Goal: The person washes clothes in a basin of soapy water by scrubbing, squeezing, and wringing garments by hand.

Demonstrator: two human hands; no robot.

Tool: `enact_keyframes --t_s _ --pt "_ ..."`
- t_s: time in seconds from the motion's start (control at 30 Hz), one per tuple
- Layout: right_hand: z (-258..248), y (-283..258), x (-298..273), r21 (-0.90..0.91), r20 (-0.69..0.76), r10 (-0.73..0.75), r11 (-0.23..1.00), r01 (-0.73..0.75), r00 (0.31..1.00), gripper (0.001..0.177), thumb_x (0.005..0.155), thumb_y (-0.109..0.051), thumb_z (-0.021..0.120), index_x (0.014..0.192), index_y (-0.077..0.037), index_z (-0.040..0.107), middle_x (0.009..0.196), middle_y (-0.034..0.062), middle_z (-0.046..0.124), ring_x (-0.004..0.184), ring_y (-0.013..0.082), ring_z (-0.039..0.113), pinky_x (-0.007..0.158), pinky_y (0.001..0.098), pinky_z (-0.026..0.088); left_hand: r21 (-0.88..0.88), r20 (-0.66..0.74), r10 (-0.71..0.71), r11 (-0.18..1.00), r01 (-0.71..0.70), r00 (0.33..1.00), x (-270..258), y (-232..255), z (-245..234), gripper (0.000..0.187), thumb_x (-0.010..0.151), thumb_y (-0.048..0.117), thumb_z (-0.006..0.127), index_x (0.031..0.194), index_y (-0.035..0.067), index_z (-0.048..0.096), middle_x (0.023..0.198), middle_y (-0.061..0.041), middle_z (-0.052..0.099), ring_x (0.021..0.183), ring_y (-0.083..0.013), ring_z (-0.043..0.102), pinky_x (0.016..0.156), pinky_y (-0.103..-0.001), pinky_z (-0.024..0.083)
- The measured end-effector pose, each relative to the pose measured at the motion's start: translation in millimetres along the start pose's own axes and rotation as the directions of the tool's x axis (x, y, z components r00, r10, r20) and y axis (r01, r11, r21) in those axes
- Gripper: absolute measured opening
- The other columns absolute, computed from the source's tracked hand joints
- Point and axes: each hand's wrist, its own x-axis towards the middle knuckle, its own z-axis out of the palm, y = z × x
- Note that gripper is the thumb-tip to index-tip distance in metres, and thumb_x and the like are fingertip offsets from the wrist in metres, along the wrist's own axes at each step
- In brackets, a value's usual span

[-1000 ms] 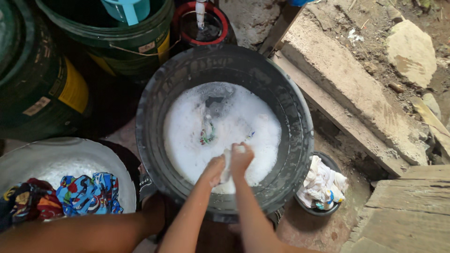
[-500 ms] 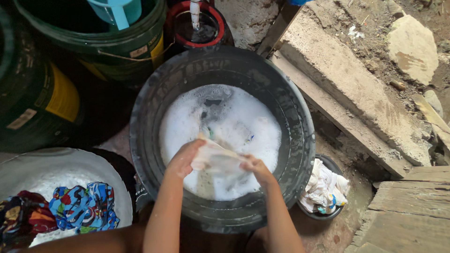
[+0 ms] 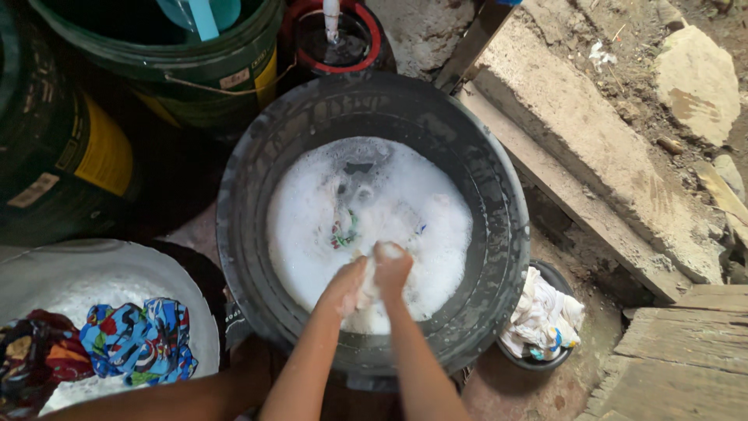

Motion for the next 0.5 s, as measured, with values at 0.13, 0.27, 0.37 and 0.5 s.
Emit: enact_keyframes --t_s 0.13,0.27,0.37,0.5 --pt "-35.3 38.7 43.4 0.054 0.141 0.265 0.960 -0.274 0.954 0.027 0.094 -0.033 0.068 0.092 -0.008 0.077 0.075 -0.0011 0.072 0.065 0.0060 0.057 0.060 0.0254 0.048 0.330 0.087 -0.183 0.933 0.145 0.979 -74.5 58.2 58.3 0.059 0.090 0.052 0.062 0.124 0.005 0.068 0.104 -0.006 0.072 0.089 -0.0169 0.066 0.069 -0.034 0.051" --pt "-83.9 65.8 48.8 -0.037 0.450 0.447 0.874 -0.484 0.773 0.052 0.107 -0.045 0.065 0.085 0.003 0.070 0.071 0.0002 0.057 0.062 0.0123 0.045 0.053 0.0309 0.034 0.695 -0.027 0.017 0.719 0.006 0.999 -100.2 88.9 79.1 0.069 0.086 0.033 0.089 0.132 -0.005 0.054 0.119 -0.012 0.069 0.108 -0.0152 0.066 0.090 -0.028 0.054" --pt "-98.1 45.2 45.4 -0.076 0.557 0.476 0.846 -0.528 0.681 0.042 0.100 -0.037 0.067 0.093 0.003 0.074 0.081 0.0021 0.067 0.071 0.0109 0.054 0.062 0.0292 0.042 0.581 0.100 0.023 0.810 -0.077 0.995 -106.3 102.7 85.3 0.060 0.078 0.031 0.079 0.127 -0.002 0.071 0.110 -0.011 0.076 0.095 -0.0161 0.070 0.077 -0.029 0.054" --pt "-82.0 -8.1 29.9 0.537 0.369 0.375 0.661 -0.524 0.851 0.026 0.090 -0.024 0.063 0.095 0.000 0.073 0.093 0.0092 0.074 0.083 0.0176 0.071 0.078 0.0307 0.056 0.482 -0.013 0.118 0.871 -0.097 0.993 -100.2 96.9 85.3 0.058 0.080 0.031 0.076 0.130 0.003 0.064 0.110 -0.012 0.075 0.096 -0.0192 0.071 0.078 -0.030 0.054"
